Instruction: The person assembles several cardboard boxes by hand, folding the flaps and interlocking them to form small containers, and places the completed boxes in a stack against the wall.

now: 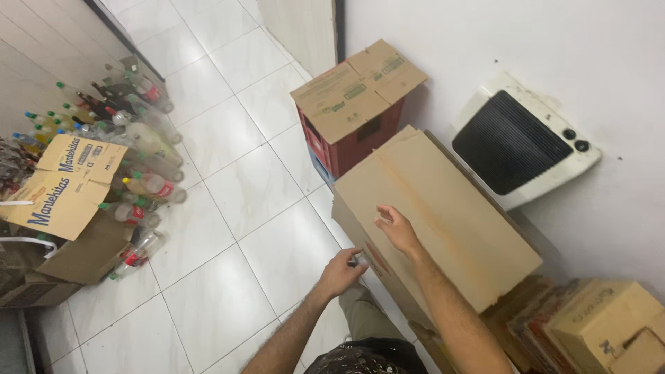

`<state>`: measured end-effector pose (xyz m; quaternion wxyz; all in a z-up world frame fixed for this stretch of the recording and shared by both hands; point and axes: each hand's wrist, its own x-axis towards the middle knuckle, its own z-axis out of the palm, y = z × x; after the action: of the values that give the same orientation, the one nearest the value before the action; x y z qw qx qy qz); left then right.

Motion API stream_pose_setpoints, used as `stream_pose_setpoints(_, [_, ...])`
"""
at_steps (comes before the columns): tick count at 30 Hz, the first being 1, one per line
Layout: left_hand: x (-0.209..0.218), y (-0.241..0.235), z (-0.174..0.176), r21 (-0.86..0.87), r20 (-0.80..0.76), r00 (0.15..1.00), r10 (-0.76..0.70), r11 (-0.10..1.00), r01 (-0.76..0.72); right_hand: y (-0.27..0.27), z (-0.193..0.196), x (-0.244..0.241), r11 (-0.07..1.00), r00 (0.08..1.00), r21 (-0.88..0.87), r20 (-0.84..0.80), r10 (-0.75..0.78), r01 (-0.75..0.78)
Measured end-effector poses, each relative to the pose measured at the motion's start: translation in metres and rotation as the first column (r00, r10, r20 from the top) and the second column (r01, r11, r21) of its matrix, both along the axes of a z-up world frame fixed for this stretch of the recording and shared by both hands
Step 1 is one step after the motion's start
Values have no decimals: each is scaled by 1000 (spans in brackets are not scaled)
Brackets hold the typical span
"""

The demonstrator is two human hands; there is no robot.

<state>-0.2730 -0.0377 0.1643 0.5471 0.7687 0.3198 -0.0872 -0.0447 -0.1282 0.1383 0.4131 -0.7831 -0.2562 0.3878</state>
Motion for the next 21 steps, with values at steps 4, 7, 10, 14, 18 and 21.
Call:
stream_pose_setpoints(4, [24,73,-34,-9,-33,999,29,1000,-29,88,-24,52,1000,997,8,-80,-5,6])
stream_pose_setpoints(7, [44,132,-58,22,-103,990,93,996,-91,173,-95,118,986,981,66,-128,-146,155])
stream_pose_setpoints(10, [60,183,-71,30,-236,972,-14,999,22,233,-90,161,975,957,16,-199,-214,221])
stream_pose_setpoints(14, [83,240,-78,-36,-366,929,51,997,-69,295,-22,192,952,942,-260,-246,-228,163])
stream_pose_setpoints(18, [120,272,-51,-118,-395,915,80,983,-137,347,-128,245,948,959,-273,-181,-217,163])
stream_pose_setpoints(21, [143,293,-73,-80,-379,925,11,996,-45,364,-104,249,911,915,-367,-271,-300,190])
